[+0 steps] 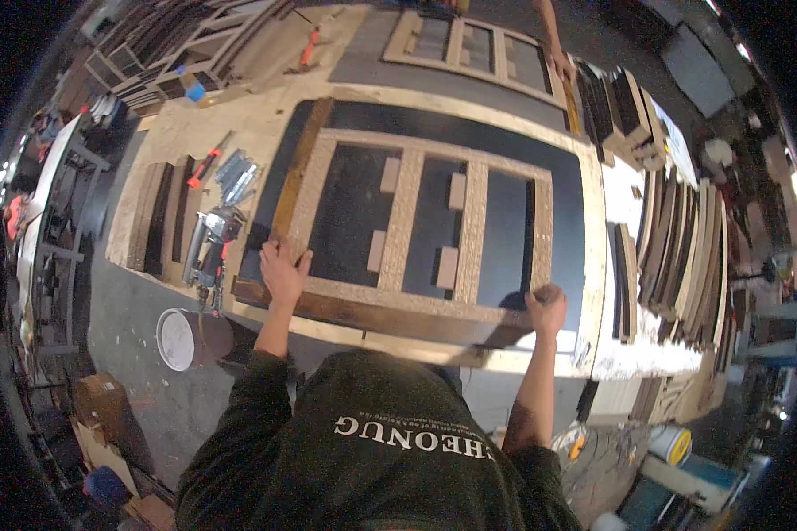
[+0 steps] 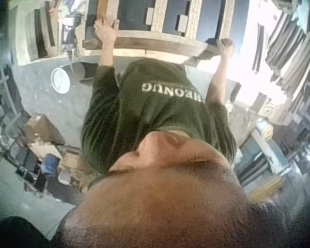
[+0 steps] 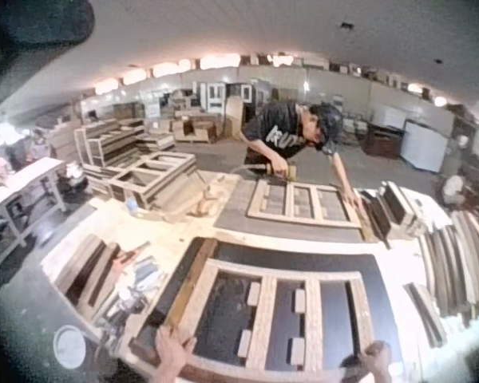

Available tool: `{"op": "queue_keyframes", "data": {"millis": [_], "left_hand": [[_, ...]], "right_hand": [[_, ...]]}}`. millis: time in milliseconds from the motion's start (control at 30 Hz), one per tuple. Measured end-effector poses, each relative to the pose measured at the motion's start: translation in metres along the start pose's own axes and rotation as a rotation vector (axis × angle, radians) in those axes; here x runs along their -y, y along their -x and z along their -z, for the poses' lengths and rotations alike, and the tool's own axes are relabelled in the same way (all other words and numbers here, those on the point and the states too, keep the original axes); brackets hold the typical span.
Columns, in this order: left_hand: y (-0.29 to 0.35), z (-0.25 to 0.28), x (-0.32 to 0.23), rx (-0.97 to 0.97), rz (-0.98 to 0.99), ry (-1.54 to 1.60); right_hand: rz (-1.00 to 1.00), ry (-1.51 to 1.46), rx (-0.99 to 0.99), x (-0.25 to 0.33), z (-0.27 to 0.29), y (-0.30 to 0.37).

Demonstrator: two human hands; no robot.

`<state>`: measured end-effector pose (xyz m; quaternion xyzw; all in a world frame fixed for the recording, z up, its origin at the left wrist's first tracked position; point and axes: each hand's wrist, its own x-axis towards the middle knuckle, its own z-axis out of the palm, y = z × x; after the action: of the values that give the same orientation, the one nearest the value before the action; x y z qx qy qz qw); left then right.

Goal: The person arranges wooden pieces onto a jig on the workbench and fastens them together using a pneumatic nail gun to assemble a wooden frame.

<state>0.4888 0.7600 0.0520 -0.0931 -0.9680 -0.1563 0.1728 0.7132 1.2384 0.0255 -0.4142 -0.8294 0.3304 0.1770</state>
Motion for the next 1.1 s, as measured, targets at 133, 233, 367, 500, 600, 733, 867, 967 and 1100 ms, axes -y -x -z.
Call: {"op": "queue_keyframes", "data": {"millis": [133,233,367,500,600,733,867,967,1100], "left_hand": [[0.0,0.005,0.001,-0.054,0.032,0.024],[0.0,0.0,0.015,0.008,-0.019,0.024],[-0.003,0.007,0.025,0.048,-0.035,0.225],[-0.017,0.035,0.108,-0.122,0.043,0.278],[-0.028,0.058,0.139,-0.073,0.2,0.043],[-0.044,0.047,0.153,0.215,0.315,-0.252],[-0.062,0.026,0.178,0.158,0.368,-0.09],[-0.085,0.043,0.191,0.323,0.38,-0.147],[-0.087,0.144,0.186,0.257,0.398,0.107]], "right_hand": [[-0.021,0.106,0.013,0.027,0.011,0.01],[0.0,0.171,0.068,0.048,0.013,0.011],[0.069,0.191,0.006,0.007,0.009,0.001],[0.098,0.197,0.119,0.043,0.015,0.016],[0.014,0.199,0.219,0.044,0.012,0.01],[0.395,0.237,-0.179,0.113,-0.044,0.033],[0.776,0.079,0.183,0.21,-0.108,0.083],[0.941,0.127,0.504,0.266,-0.142,0.129],[1.036,0.037,0.767,0.292,-0.172,0.162]]}}
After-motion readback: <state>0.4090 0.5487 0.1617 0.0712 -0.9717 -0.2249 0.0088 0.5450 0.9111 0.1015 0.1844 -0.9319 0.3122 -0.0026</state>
